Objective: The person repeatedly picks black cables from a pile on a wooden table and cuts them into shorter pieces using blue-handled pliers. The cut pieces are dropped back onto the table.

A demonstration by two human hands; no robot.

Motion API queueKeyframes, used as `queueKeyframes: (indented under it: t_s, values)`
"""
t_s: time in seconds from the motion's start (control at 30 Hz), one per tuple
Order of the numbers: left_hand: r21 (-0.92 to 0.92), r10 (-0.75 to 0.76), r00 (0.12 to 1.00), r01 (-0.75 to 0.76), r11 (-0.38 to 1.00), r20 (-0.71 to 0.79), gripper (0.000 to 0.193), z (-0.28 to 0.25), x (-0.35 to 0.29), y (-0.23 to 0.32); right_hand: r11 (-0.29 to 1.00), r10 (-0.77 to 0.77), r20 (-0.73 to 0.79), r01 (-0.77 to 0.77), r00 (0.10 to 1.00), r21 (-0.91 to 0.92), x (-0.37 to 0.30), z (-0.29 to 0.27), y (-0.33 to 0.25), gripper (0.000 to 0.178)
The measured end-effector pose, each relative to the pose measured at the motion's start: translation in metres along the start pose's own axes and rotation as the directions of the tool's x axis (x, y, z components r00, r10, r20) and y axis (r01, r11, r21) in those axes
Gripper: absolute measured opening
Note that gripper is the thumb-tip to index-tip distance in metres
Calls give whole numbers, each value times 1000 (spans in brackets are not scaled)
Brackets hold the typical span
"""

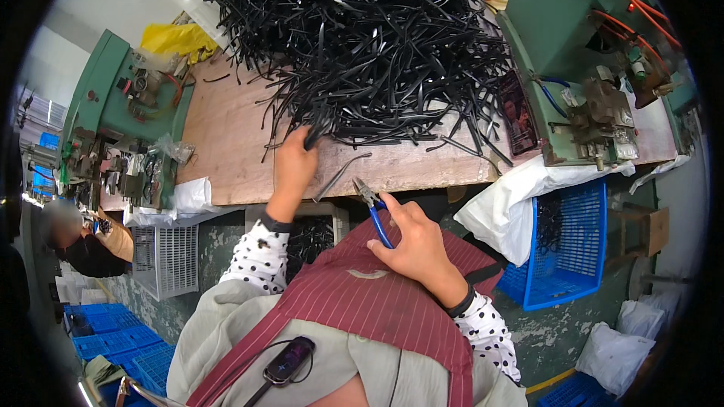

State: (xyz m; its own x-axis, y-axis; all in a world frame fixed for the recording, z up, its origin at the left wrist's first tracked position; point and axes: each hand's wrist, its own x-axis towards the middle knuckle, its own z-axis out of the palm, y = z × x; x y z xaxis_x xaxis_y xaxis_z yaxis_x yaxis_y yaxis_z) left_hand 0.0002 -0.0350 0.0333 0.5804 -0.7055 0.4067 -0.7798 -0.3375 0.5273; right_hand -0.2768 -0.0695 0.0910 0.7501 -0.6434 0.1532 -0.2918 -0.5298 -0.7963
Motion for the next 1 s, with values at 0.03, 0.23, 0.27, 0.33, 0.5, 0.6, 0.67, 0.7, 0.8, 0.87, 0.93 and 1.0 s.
queueKeyframes:
  t_s: [0.03,0.23,0.27,0.33,0.5,0.6,0.67,0.7,0.8,0.87,0.93,1.0]
  values:
    - [-29,70,991,-74,997,-113,34,11,-10,-4,1000,-9,7,9,1000,-2,1,1,0,77]
    - [-133,233,924,-283,950,-304,30,16,-31,-3,995,72,-18,-71,997,70,-1,14,19,75]
    - [-218,154,940,-227,949,-305,25,7,-41,5,994,97,-12,-96,995,48,-4,11,20,74]
    - [-197,124,942,-192,962,-311,17,-20,-56,24,992,127,-28,-127,991,21,-11,2,19,75]
    - [-414,-179,971,99,905,-157,13,-33,-54,-7,977,209,-7,-208,978,42,-7,-1,26,75]
    - [-735,-451,893,308,604,4,23,-29,-33,-11,992,128,-2,-128,992,2,-3,3,23,76]
    - [-704,-456,890,331,629,11,22,-30,-10,-19,989,147,3,-147,989,16,1,4,16,76]
    - [-703,-420,907,283,653,-25,22,-24,1,-26,993,115,-11,-115,993,10,2,7,18,77]
    - [-355,-255,963,208,911,-91,20,-22,29,-31,985,162,12,-161,987,-57,1,11,16,79]
    - [-166,-87,995,78,983,-51,17,-19,41,-39,981,178,23,-176,984,-83,6,13,8,79]
    - [-4,-90,993,90,996,72,18,-14,47,-29,980,174,-1,-173,985,-100,9,18,2,79]
    - [143,-71,985,49,989,154,19,-3,49,-31,984,139,-35,-142,990,-110,14,27,-3,78]
